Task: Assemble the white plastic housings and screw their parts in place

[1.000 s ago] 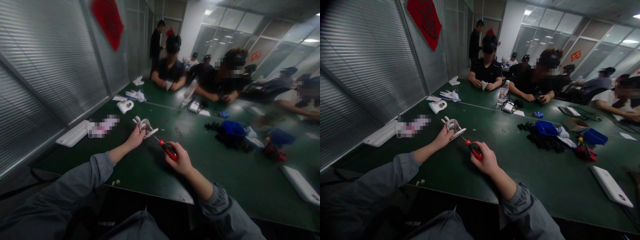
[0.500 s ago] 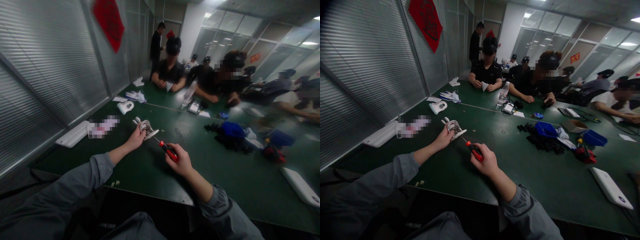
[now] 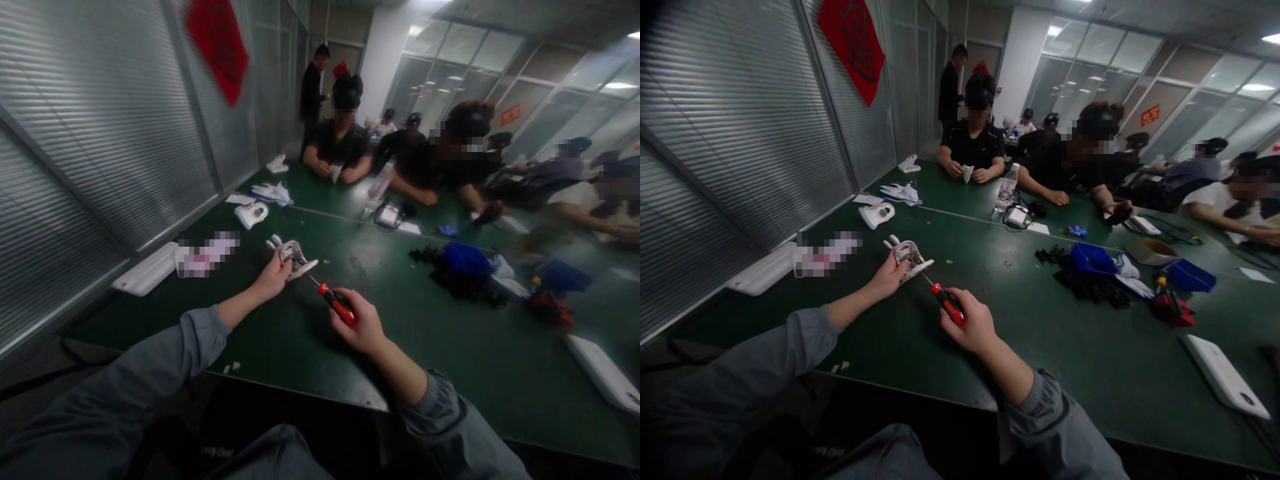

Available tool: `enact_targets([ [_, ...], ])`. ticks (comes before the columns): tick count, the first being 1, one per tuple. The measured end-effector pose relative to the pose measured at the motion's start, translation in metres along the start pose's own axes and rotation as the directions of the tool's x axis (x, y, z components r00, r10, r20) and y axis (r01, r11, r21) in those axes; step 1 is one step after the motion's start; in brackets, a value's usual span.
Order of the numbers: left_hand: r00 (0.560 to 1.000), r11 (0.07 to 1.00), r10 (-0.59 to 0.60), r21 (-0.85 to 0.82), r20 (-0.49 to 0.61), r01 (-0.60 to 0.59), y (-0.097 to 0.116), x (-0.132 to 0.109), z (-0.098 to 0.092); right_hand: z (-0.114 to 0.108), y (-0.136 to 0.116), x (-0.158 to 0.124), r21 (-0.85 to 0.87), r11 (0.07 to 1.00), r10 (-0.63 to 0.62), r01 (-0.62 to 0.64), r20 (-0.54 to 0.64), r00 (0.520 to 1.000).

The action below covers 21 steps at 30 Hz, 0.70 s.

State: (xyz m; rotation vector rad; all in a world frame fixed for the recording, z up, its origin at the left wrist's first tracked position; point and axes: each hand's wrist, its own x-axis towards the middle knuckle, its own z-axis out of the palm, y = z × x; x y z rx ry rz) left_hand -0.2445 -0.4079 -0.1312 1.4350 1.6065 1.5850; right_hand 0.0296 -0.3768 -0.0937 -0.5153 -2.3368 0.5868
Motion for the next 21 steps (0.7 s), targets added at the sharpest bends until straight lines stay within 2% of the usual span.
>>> enact_targets([
  [21,1.0,0.999,-0.001,-0.044,0.008,0.001,0.0016,-0.001,-0.0015,-0.001,-0.0004,0.0004,-0.057,0.998,-0.012,0.013,0.006,1.0],
])
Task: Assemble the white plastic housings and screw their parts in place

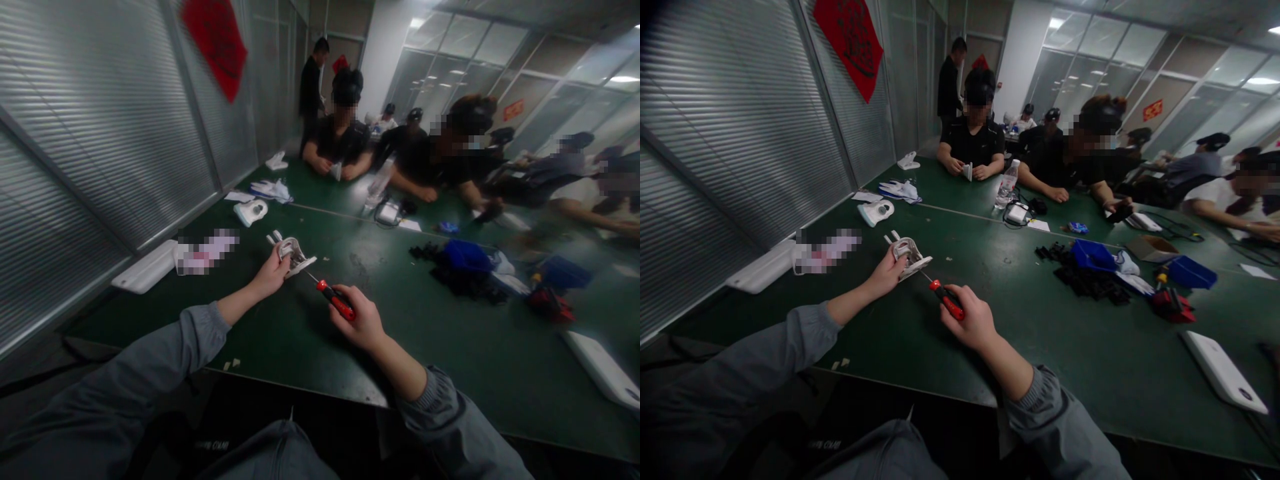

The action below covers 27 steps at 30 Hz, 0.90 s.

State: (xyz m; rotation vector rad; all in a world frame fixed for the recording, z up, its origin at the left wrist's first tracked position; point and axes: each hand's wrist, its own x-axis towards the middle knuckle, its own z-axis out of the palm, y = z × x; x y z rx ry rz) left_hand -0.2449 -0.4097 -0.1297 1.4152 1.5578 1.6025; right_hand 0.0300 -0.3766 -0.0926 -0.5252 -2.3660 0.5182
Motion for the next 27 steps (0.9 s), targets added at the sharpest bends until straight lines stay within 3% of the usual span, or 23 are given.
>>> enact_targets([
  [16,1.0,1.0,-0.019,0.002,-0.004,0.019,0.0091,0.0003,0.0015,-0.0003,-0.0001,0.0007,-0.004,1.0,0.013,-0.013,-0.021,1.0],
  [27,1.0,1.0,0.006,-0.007,-0.01,-0.007,-0.0006,0.002,0.0007,0.0003,0.0007,0.0001,0.002,1.0,0.021,-0.021,-0.015,1.0],
])
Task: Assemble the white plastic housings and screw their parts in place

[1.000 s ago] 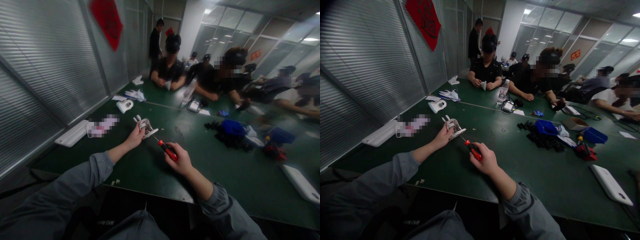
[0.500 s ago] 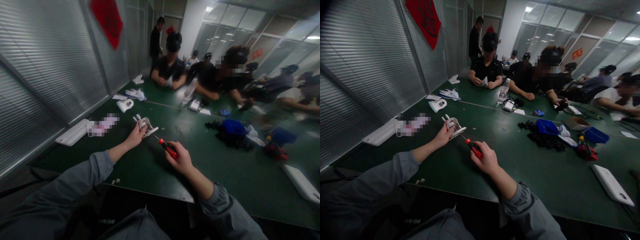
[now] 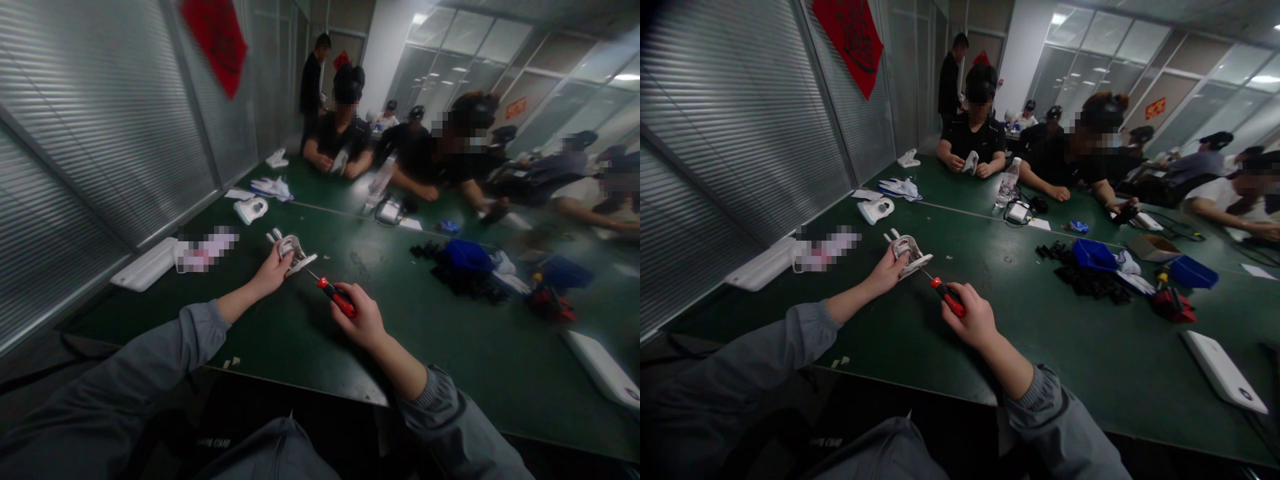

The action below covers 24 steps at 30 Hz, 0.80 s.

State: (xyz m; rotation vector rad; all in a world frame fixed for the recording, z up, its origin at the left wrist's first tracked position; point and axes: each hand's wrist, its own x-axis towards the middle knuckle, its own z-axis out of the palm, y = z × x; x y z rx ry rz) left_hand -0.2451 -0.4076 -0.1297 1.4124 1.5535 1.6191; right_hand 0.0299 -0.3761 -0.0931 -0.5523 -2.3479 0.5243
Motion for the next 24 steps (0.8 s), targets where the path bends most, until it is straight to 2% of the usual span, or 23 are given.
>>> enact_targets([
  [11,1.0,1.0,-0.004,-0.016,-0.004,0.004,0.0016,0.0004,0.0007,0.0002,0.0003,0.0003,-0.012,1.0,0.005,-0.004,0.002,1.0],
  [24,1.0,0.999,0.014,0.052,0.002,-0.014,-0.0037,0.0008,-0.0019,-0.0003,0.0003,0.0005,0.005,1.0,-0.005,0.005,0.0,1.0],
])
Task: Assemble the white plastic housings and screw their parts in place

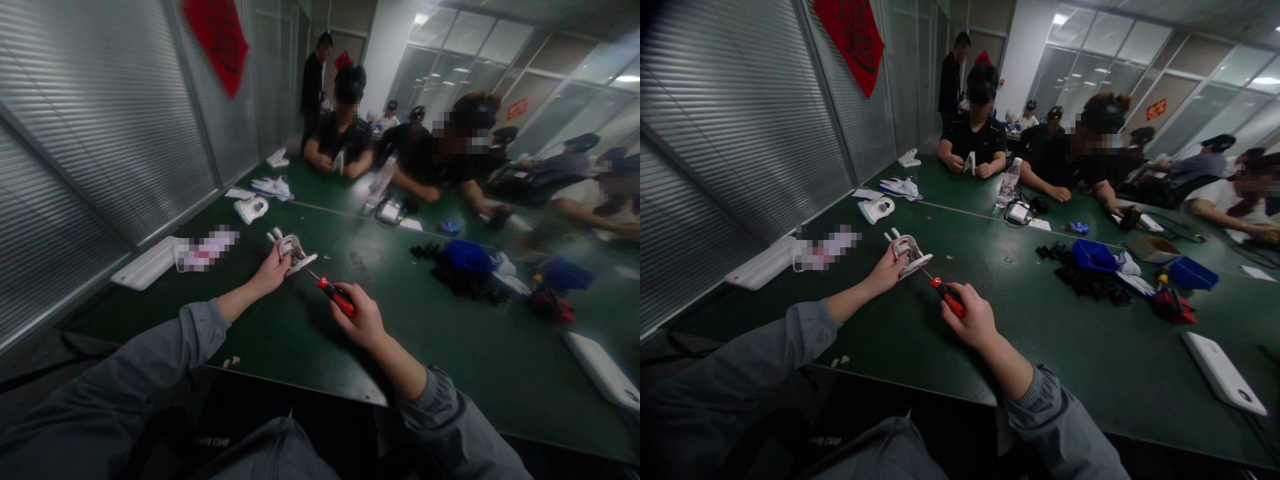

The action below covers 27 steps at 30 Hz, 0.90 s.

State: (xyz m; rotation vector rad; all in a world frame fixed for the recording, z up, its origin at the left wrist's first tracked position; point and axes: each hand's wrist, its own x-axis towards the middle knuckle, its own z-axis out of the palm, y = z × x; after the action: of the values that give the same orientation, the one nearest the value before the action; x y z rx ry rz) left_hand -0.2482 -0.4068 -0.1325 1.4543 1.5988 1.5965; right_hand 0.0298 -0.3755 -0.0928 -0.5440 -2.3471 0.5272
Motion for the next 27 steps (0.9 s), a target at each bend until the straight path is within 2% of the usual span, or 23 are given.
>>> enact_targets([
  [12,0.999,0.999,0.013,0.032,-0.041,-0.012,0.006,0.001,0.001,0.0,0.001,-0.001,-0.007,1.0,0.001,-0.001,0.005,1.0],
  [21,0.993,0.996,-0.085,-0.006,-0.088,0.084,0.007,0.002,0.002,0.0,0.003,0.0,0.007,1.0,-0.028,0.028,-0.005,1.0],
  [27,0.995,0.999,-0.037,0.001,-0.093,0.037,0.005,0.003,0.001,-0.002,0.002,0.001,0.005,0.998,-0.066,0.066,-0.006,0.998],
])
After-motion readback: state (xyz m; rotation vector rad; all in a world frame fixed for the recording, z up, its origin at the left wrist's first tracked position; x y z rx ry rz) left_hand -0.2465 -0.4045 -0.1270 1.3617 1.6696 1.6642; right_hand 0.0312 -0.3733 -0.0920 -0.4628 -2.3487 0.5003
